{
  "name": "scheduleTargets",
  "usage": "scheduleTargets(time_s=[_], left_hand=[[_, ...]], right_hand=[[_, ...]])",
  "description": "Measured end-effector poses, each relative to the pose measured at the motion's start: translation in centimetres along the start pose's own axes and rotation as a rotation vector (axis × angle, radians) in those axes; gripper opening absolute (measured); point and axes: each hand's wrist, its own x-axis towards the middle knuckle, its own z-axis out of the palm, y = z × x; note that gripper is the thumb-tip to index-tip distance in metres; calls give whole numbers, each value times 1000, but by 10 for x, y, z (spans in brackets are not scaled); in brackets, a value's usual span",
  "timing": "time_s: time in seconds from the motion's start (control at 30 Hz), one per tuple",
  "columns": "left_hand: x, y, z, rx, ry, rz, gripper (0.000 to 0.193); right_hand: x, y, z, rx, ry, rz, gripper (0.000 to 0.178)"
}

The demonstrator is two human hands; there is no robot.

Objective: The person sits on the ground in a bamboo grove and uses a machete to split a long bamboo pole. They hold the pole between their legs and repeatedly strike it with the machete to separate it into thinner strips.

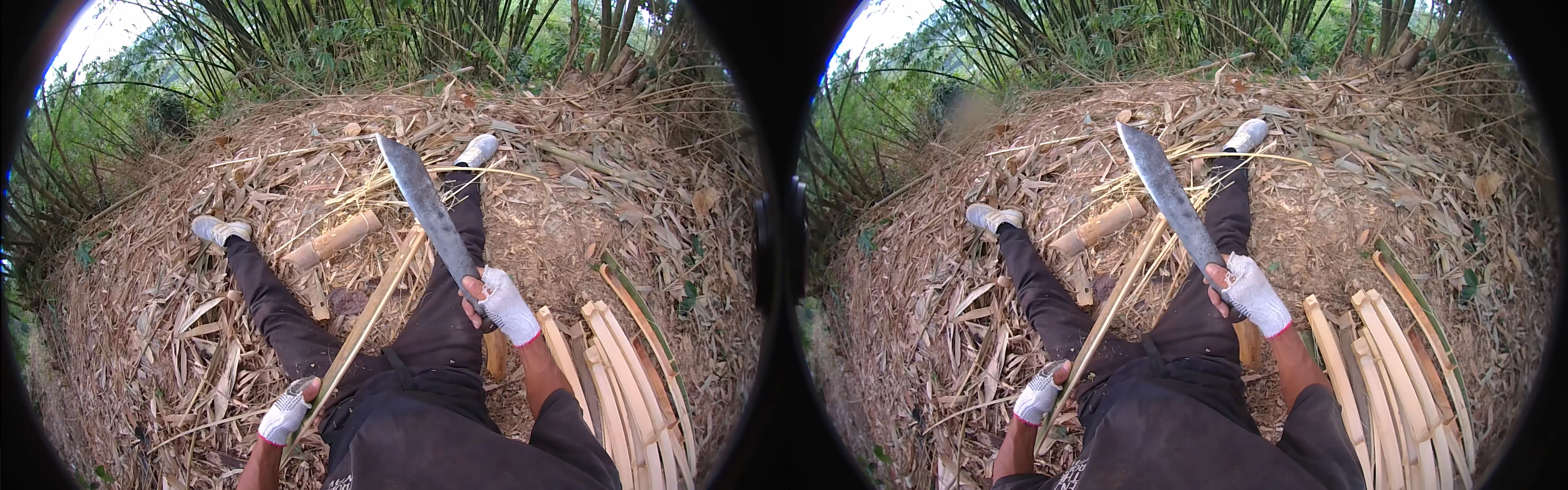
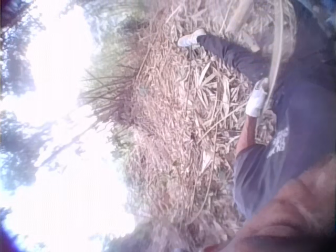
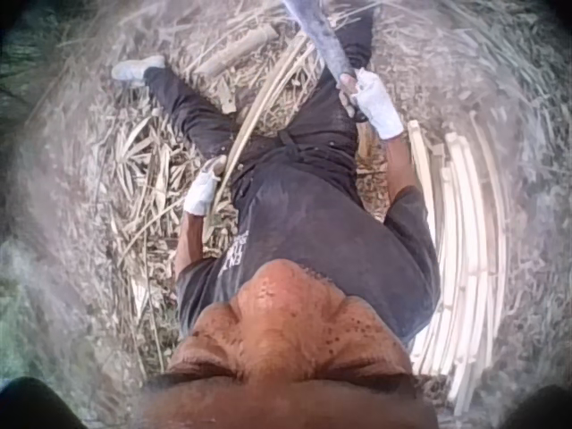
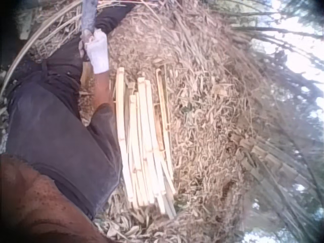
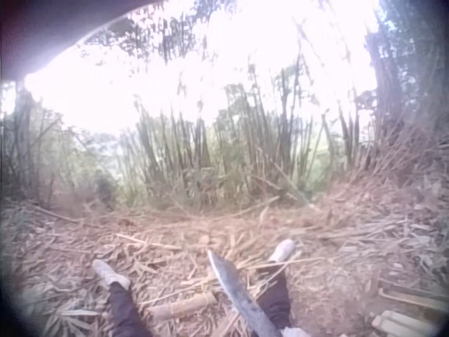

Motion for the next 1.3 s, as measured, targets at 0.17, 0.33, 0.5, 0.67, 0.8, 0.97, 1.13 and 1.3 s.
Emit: scheduleTargets(time_s=[0.17,0.33,0.5,0.67,0.8,0.97,1.13,1.3], left_hand=[[3,-2,0,65,48,37,55],[-1,6,3,60,79,-1,52],[1,7,2,78,57,-22,49],[4,16,7,39,55,-64,47],[12,13,6,14,-9,-26,47],[15,13,5,-49,-21,-29,48],[24,16,10,-89,-54,43,48],[37,13,7,163,48,242,50]], right_hand=[[0,8,-1,-71,-37,45,34],[-19,16,35,-115,-100,214,29],[-11,14,14,12,42,78,33],[-31,32,62,-211,-232,207,34],[-40,36,80,-213,-342,240,37],[-28,23,58,-196,-178,184,38],[-44,39,82,-338,-481,273,37],[-33,30,71,-222,-400,262,31]])
